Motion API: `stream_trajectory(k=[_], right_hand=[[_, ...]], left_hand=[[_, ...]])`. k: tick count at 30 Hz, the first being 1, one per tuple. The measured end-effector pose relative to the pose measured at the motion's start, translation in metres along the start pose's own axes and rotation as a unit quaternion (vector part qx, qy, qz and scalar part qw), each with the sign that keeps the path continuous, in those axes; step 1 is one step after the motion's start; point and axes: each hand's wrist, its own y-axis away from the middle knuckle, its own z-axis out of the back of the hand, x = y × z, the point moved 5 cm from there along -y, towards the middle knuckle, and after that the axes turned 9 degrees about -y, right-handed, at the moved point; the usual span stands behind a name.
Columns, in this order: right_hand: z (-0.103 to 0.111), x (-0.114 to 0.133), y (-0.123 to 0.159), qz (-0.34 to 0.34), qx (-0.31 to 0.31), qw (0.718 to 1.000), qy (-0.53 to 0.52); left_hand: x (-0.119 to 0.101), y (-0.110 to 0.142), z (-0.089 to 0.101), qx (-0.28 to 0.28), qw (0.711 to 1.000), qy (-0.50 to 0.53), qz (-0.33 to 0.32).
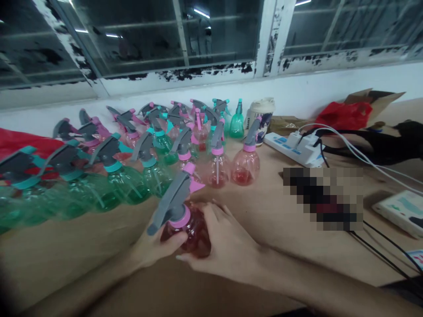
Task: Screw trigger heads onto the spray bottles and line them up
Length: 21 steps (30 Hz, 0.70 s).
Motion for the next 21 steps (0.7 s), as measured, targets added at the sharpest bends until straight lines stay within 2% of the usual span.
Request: stream_trajectory(k=[2,3,6,9,13,18,21], right_hand=[[0.012,-0.008,0.007,-0.009,-0.015,1.000,0.007],[0.021,-0.013,0.011,-0.018,-0.024,1.000,0.011],[0.052,-0.033,0.024,-0.040,-0.035,0.998,0.043],[0.090,-0.052,0.036,-0.064,-0.036,0.989,0.128],[0.136,-0.073,0.043,-0.074,-0.062,0.968,0.231],[0.165,-0.088,0.034,-0.055,-0.065,0.942,0.324],[0.176,-0.093,0.026,-0.083,-0.057,0.923,0.373]], left_hand=[[0.008,0.011,-0.007,0.032,0.999,-0.034,-0.020],[0.013,0.017,-0.011,0.063,0.996,-0.065,-0.008],[0.023,0.030,-0.014,0.105,0.975,-0.195,0.009],[0.025,0.032,-0.011,0.094,0.952,-0.290,0.007],[0.026,0.029,-0.010,0.076,0.933,-0.351,-0.009],[0.032,0.029,-0.013,0.056,0.915,-0.397,-0.033],[0.038,0.029,-0.014,0.045,0.904,-0.421,-0.055]])
